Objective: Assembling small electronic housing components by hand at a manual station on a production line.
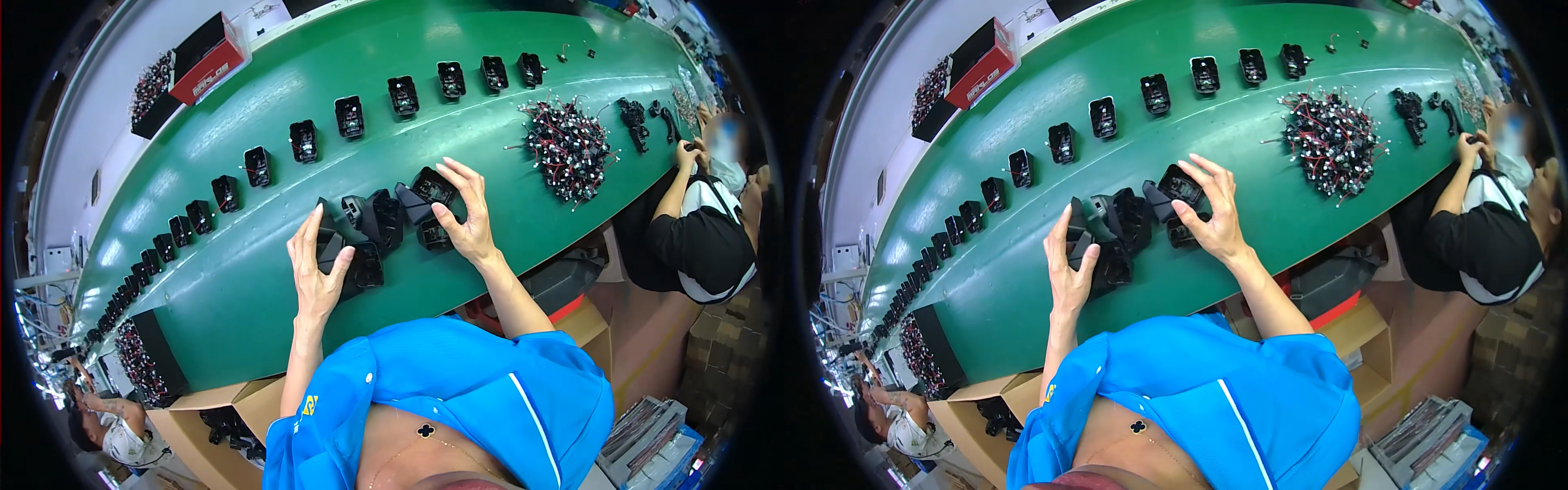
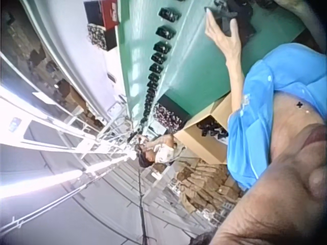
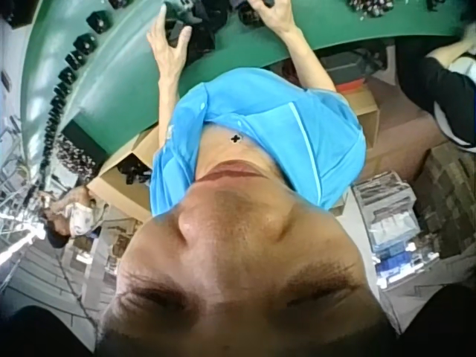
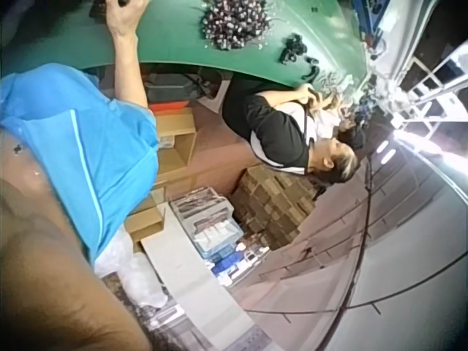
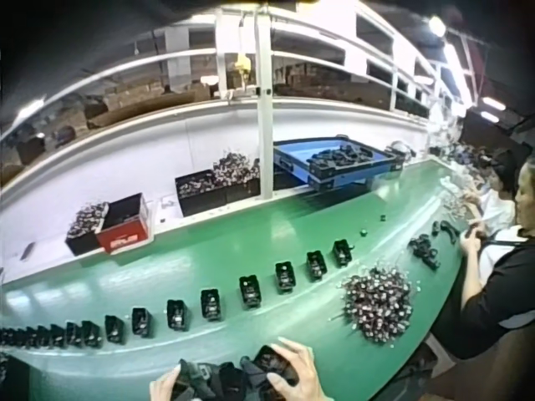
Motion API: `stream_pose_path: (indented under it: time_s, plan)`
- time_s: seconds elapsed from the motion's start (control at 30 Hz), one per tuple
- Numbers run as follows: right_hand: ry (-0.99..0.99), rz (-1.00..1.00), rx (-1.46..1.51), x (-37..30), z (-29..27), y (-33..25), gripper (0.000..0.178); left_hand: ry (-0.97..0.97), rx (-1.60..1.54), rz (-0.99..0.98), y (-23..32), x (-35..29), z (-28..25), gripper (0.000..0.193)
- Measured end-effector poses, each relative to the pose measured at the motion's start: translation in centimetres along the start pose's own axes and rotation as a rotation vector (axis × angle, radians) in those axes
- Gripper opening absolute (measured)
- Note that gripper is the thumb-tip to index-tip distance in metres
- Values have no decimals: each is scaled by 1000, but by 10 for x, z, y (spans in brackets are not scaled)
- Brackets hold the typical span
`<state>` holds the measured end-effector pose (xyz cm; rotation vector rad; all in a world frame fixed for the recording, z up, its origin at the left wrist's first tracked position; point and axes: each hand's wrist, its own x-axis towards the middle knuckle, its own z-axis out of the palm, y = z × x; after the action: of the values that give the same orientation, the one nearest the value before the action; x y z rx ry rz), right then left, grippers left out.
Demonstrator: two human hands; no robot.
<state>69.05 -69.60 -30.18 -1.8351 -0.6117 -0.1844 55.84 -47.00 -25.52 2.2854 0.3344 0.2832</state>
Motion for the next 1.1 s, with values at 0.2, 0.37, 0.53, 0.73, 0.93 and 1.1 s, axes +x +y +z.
stream_pose_path:
  time_s: [0.2,0.37,0.53,0.73,0.93,1.1]
  plan:
    - [108,-28,-79,-5,-2,-3,52,111,-46,116,-28,-2,2,52]
    - [142,-48,-140,-13,1,-7,51,100,-82,115,-32,-1,2,49]
    - [214,-42,-158,-14,0,-17,47,157,-115,104,-29,-3,-16,49]
    - [281,-82,-213,-13,4,-27,40,382,80,-83,-46,-54,-113,52]
    - [264,-179,-91,1,20,-78,34,844,585,-423,-135,-252,-287,50]
    - [-139,-396,258,-4,84,-150,27,1013,1134,-1238,-214,-497,-316,49]
